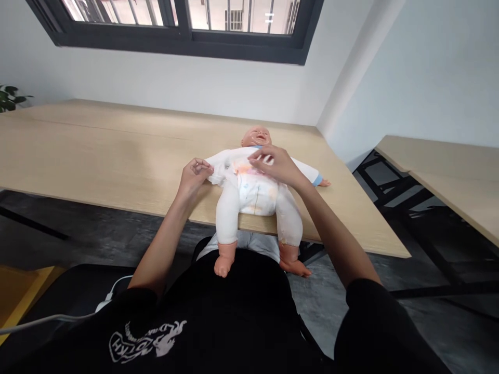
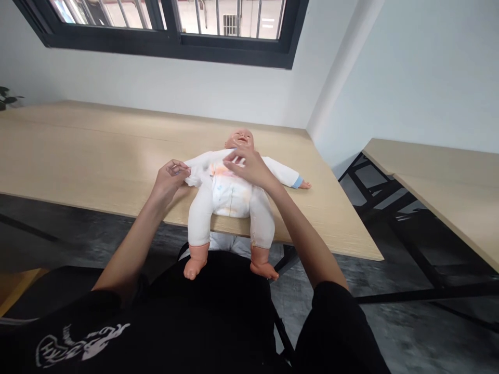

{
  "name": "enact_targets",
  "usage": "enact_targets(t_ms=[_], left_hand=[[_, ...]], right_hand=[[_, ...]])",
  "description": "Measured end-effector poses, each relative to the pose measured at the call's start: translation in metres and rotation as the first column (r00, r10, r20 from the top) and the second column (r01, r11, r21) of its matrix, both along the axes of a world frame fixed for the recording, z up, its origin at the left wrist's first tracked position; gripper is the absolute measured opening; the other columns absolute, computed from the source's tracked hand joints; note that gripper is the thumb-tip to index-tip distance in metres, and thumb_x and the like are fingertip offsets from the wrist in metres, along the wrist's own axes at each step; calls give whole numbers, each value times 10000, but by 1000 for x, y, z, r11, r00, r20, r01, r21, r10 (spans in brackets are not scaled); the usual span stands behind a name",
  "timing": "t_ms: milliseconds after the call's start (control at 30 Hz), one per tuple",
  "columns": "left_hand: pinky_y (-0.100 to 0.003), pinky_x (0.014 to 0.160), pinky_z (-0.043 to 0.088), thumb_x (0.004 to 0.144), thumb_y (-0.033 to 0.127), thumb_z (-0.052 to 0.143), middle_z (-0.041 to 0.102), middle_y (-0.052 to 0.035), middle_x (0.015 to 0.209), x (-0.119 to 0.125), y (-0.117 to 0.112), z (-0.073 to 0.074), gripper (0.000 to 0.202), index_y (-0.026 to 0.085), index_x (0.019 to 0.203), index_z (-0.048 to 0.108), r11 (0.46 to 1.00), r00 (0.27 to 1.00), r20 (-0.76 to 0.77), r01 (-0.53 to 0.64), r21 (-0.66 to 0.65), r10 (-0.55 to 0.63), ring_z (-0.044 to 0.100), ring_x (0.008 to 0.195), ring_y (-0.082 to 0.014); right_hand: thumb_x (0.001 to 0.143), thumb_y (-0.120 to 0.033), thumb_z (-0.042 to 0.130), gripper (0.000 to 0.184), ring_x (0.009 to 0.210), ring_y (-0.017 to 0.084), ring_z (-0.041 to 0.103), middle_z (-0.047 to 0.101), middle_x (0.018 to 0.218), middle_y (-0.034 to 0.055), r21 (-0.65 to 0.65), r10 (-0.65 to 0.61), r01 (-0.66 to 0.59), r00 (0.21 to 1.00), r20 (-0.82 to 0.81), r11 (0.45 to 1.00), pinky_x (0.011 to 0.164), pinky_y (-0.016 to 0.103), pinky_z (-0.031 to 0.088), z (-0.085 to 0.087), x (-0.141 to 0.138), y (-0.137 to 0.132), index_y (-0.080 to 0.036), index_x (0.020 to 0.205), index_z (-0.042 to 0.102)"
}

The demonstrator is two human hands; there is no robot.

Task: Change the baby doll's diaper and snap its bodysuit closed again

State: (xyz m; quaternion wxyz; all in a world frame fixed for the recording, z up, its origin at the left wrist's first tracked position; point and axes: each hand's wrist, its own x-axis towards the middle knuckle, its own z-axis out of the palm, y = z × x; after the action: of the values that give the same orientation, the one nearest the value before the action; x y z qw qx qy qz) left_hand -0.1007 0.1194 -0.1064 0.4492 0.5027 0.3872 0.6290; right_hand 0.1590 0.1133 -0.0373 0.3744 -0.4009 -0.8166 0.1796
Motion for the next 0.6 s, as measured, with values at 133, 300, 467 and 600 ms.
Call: enact_targets(t_ms=[133,300,467,600], left_hand=[[-225,642,503,617,149,830,664,15,723,1,-1,4,296,179,774,582,993,985,131,118,-19,-114,598,650,-104],[-243,627,525,558,141,877,673,7,698,-2,0,4,354,172,735,573,977,961,219,192,-90,-168,631,647,-123],[-241,636,530,564,147,891,686,-3,716,-4,3,1,350,166,717,577,971,954,252,201,-128,-164,637,660,-121],[-244,658,539,610,133,872,681,-2,718,-4,3,0,322,162,706,566,960,950,267,214,-180,-162,647,676,-121]], right_hand=[[905,-345,692,197,841,179,611,714,964,53,-15,207,-210,944,257,978,752,304,436,10,-54,15,-158,964,702],[821,-300,810,287,803,156,591,683,913,34,-49,148,-140,920,364,989,672,256,362,-5,-84,22,-126,987,653],[898,-239,715,132,793,147,589,684,877,37,-39,147,-142,940,307,989,699,254,365,-12,-80,24,-118,919,667],[921,-206,654,91,791,144,592,685,870,35,-45,214,-209,946,243,977,726,255,386,-13,-76,25,-123,885,656]])
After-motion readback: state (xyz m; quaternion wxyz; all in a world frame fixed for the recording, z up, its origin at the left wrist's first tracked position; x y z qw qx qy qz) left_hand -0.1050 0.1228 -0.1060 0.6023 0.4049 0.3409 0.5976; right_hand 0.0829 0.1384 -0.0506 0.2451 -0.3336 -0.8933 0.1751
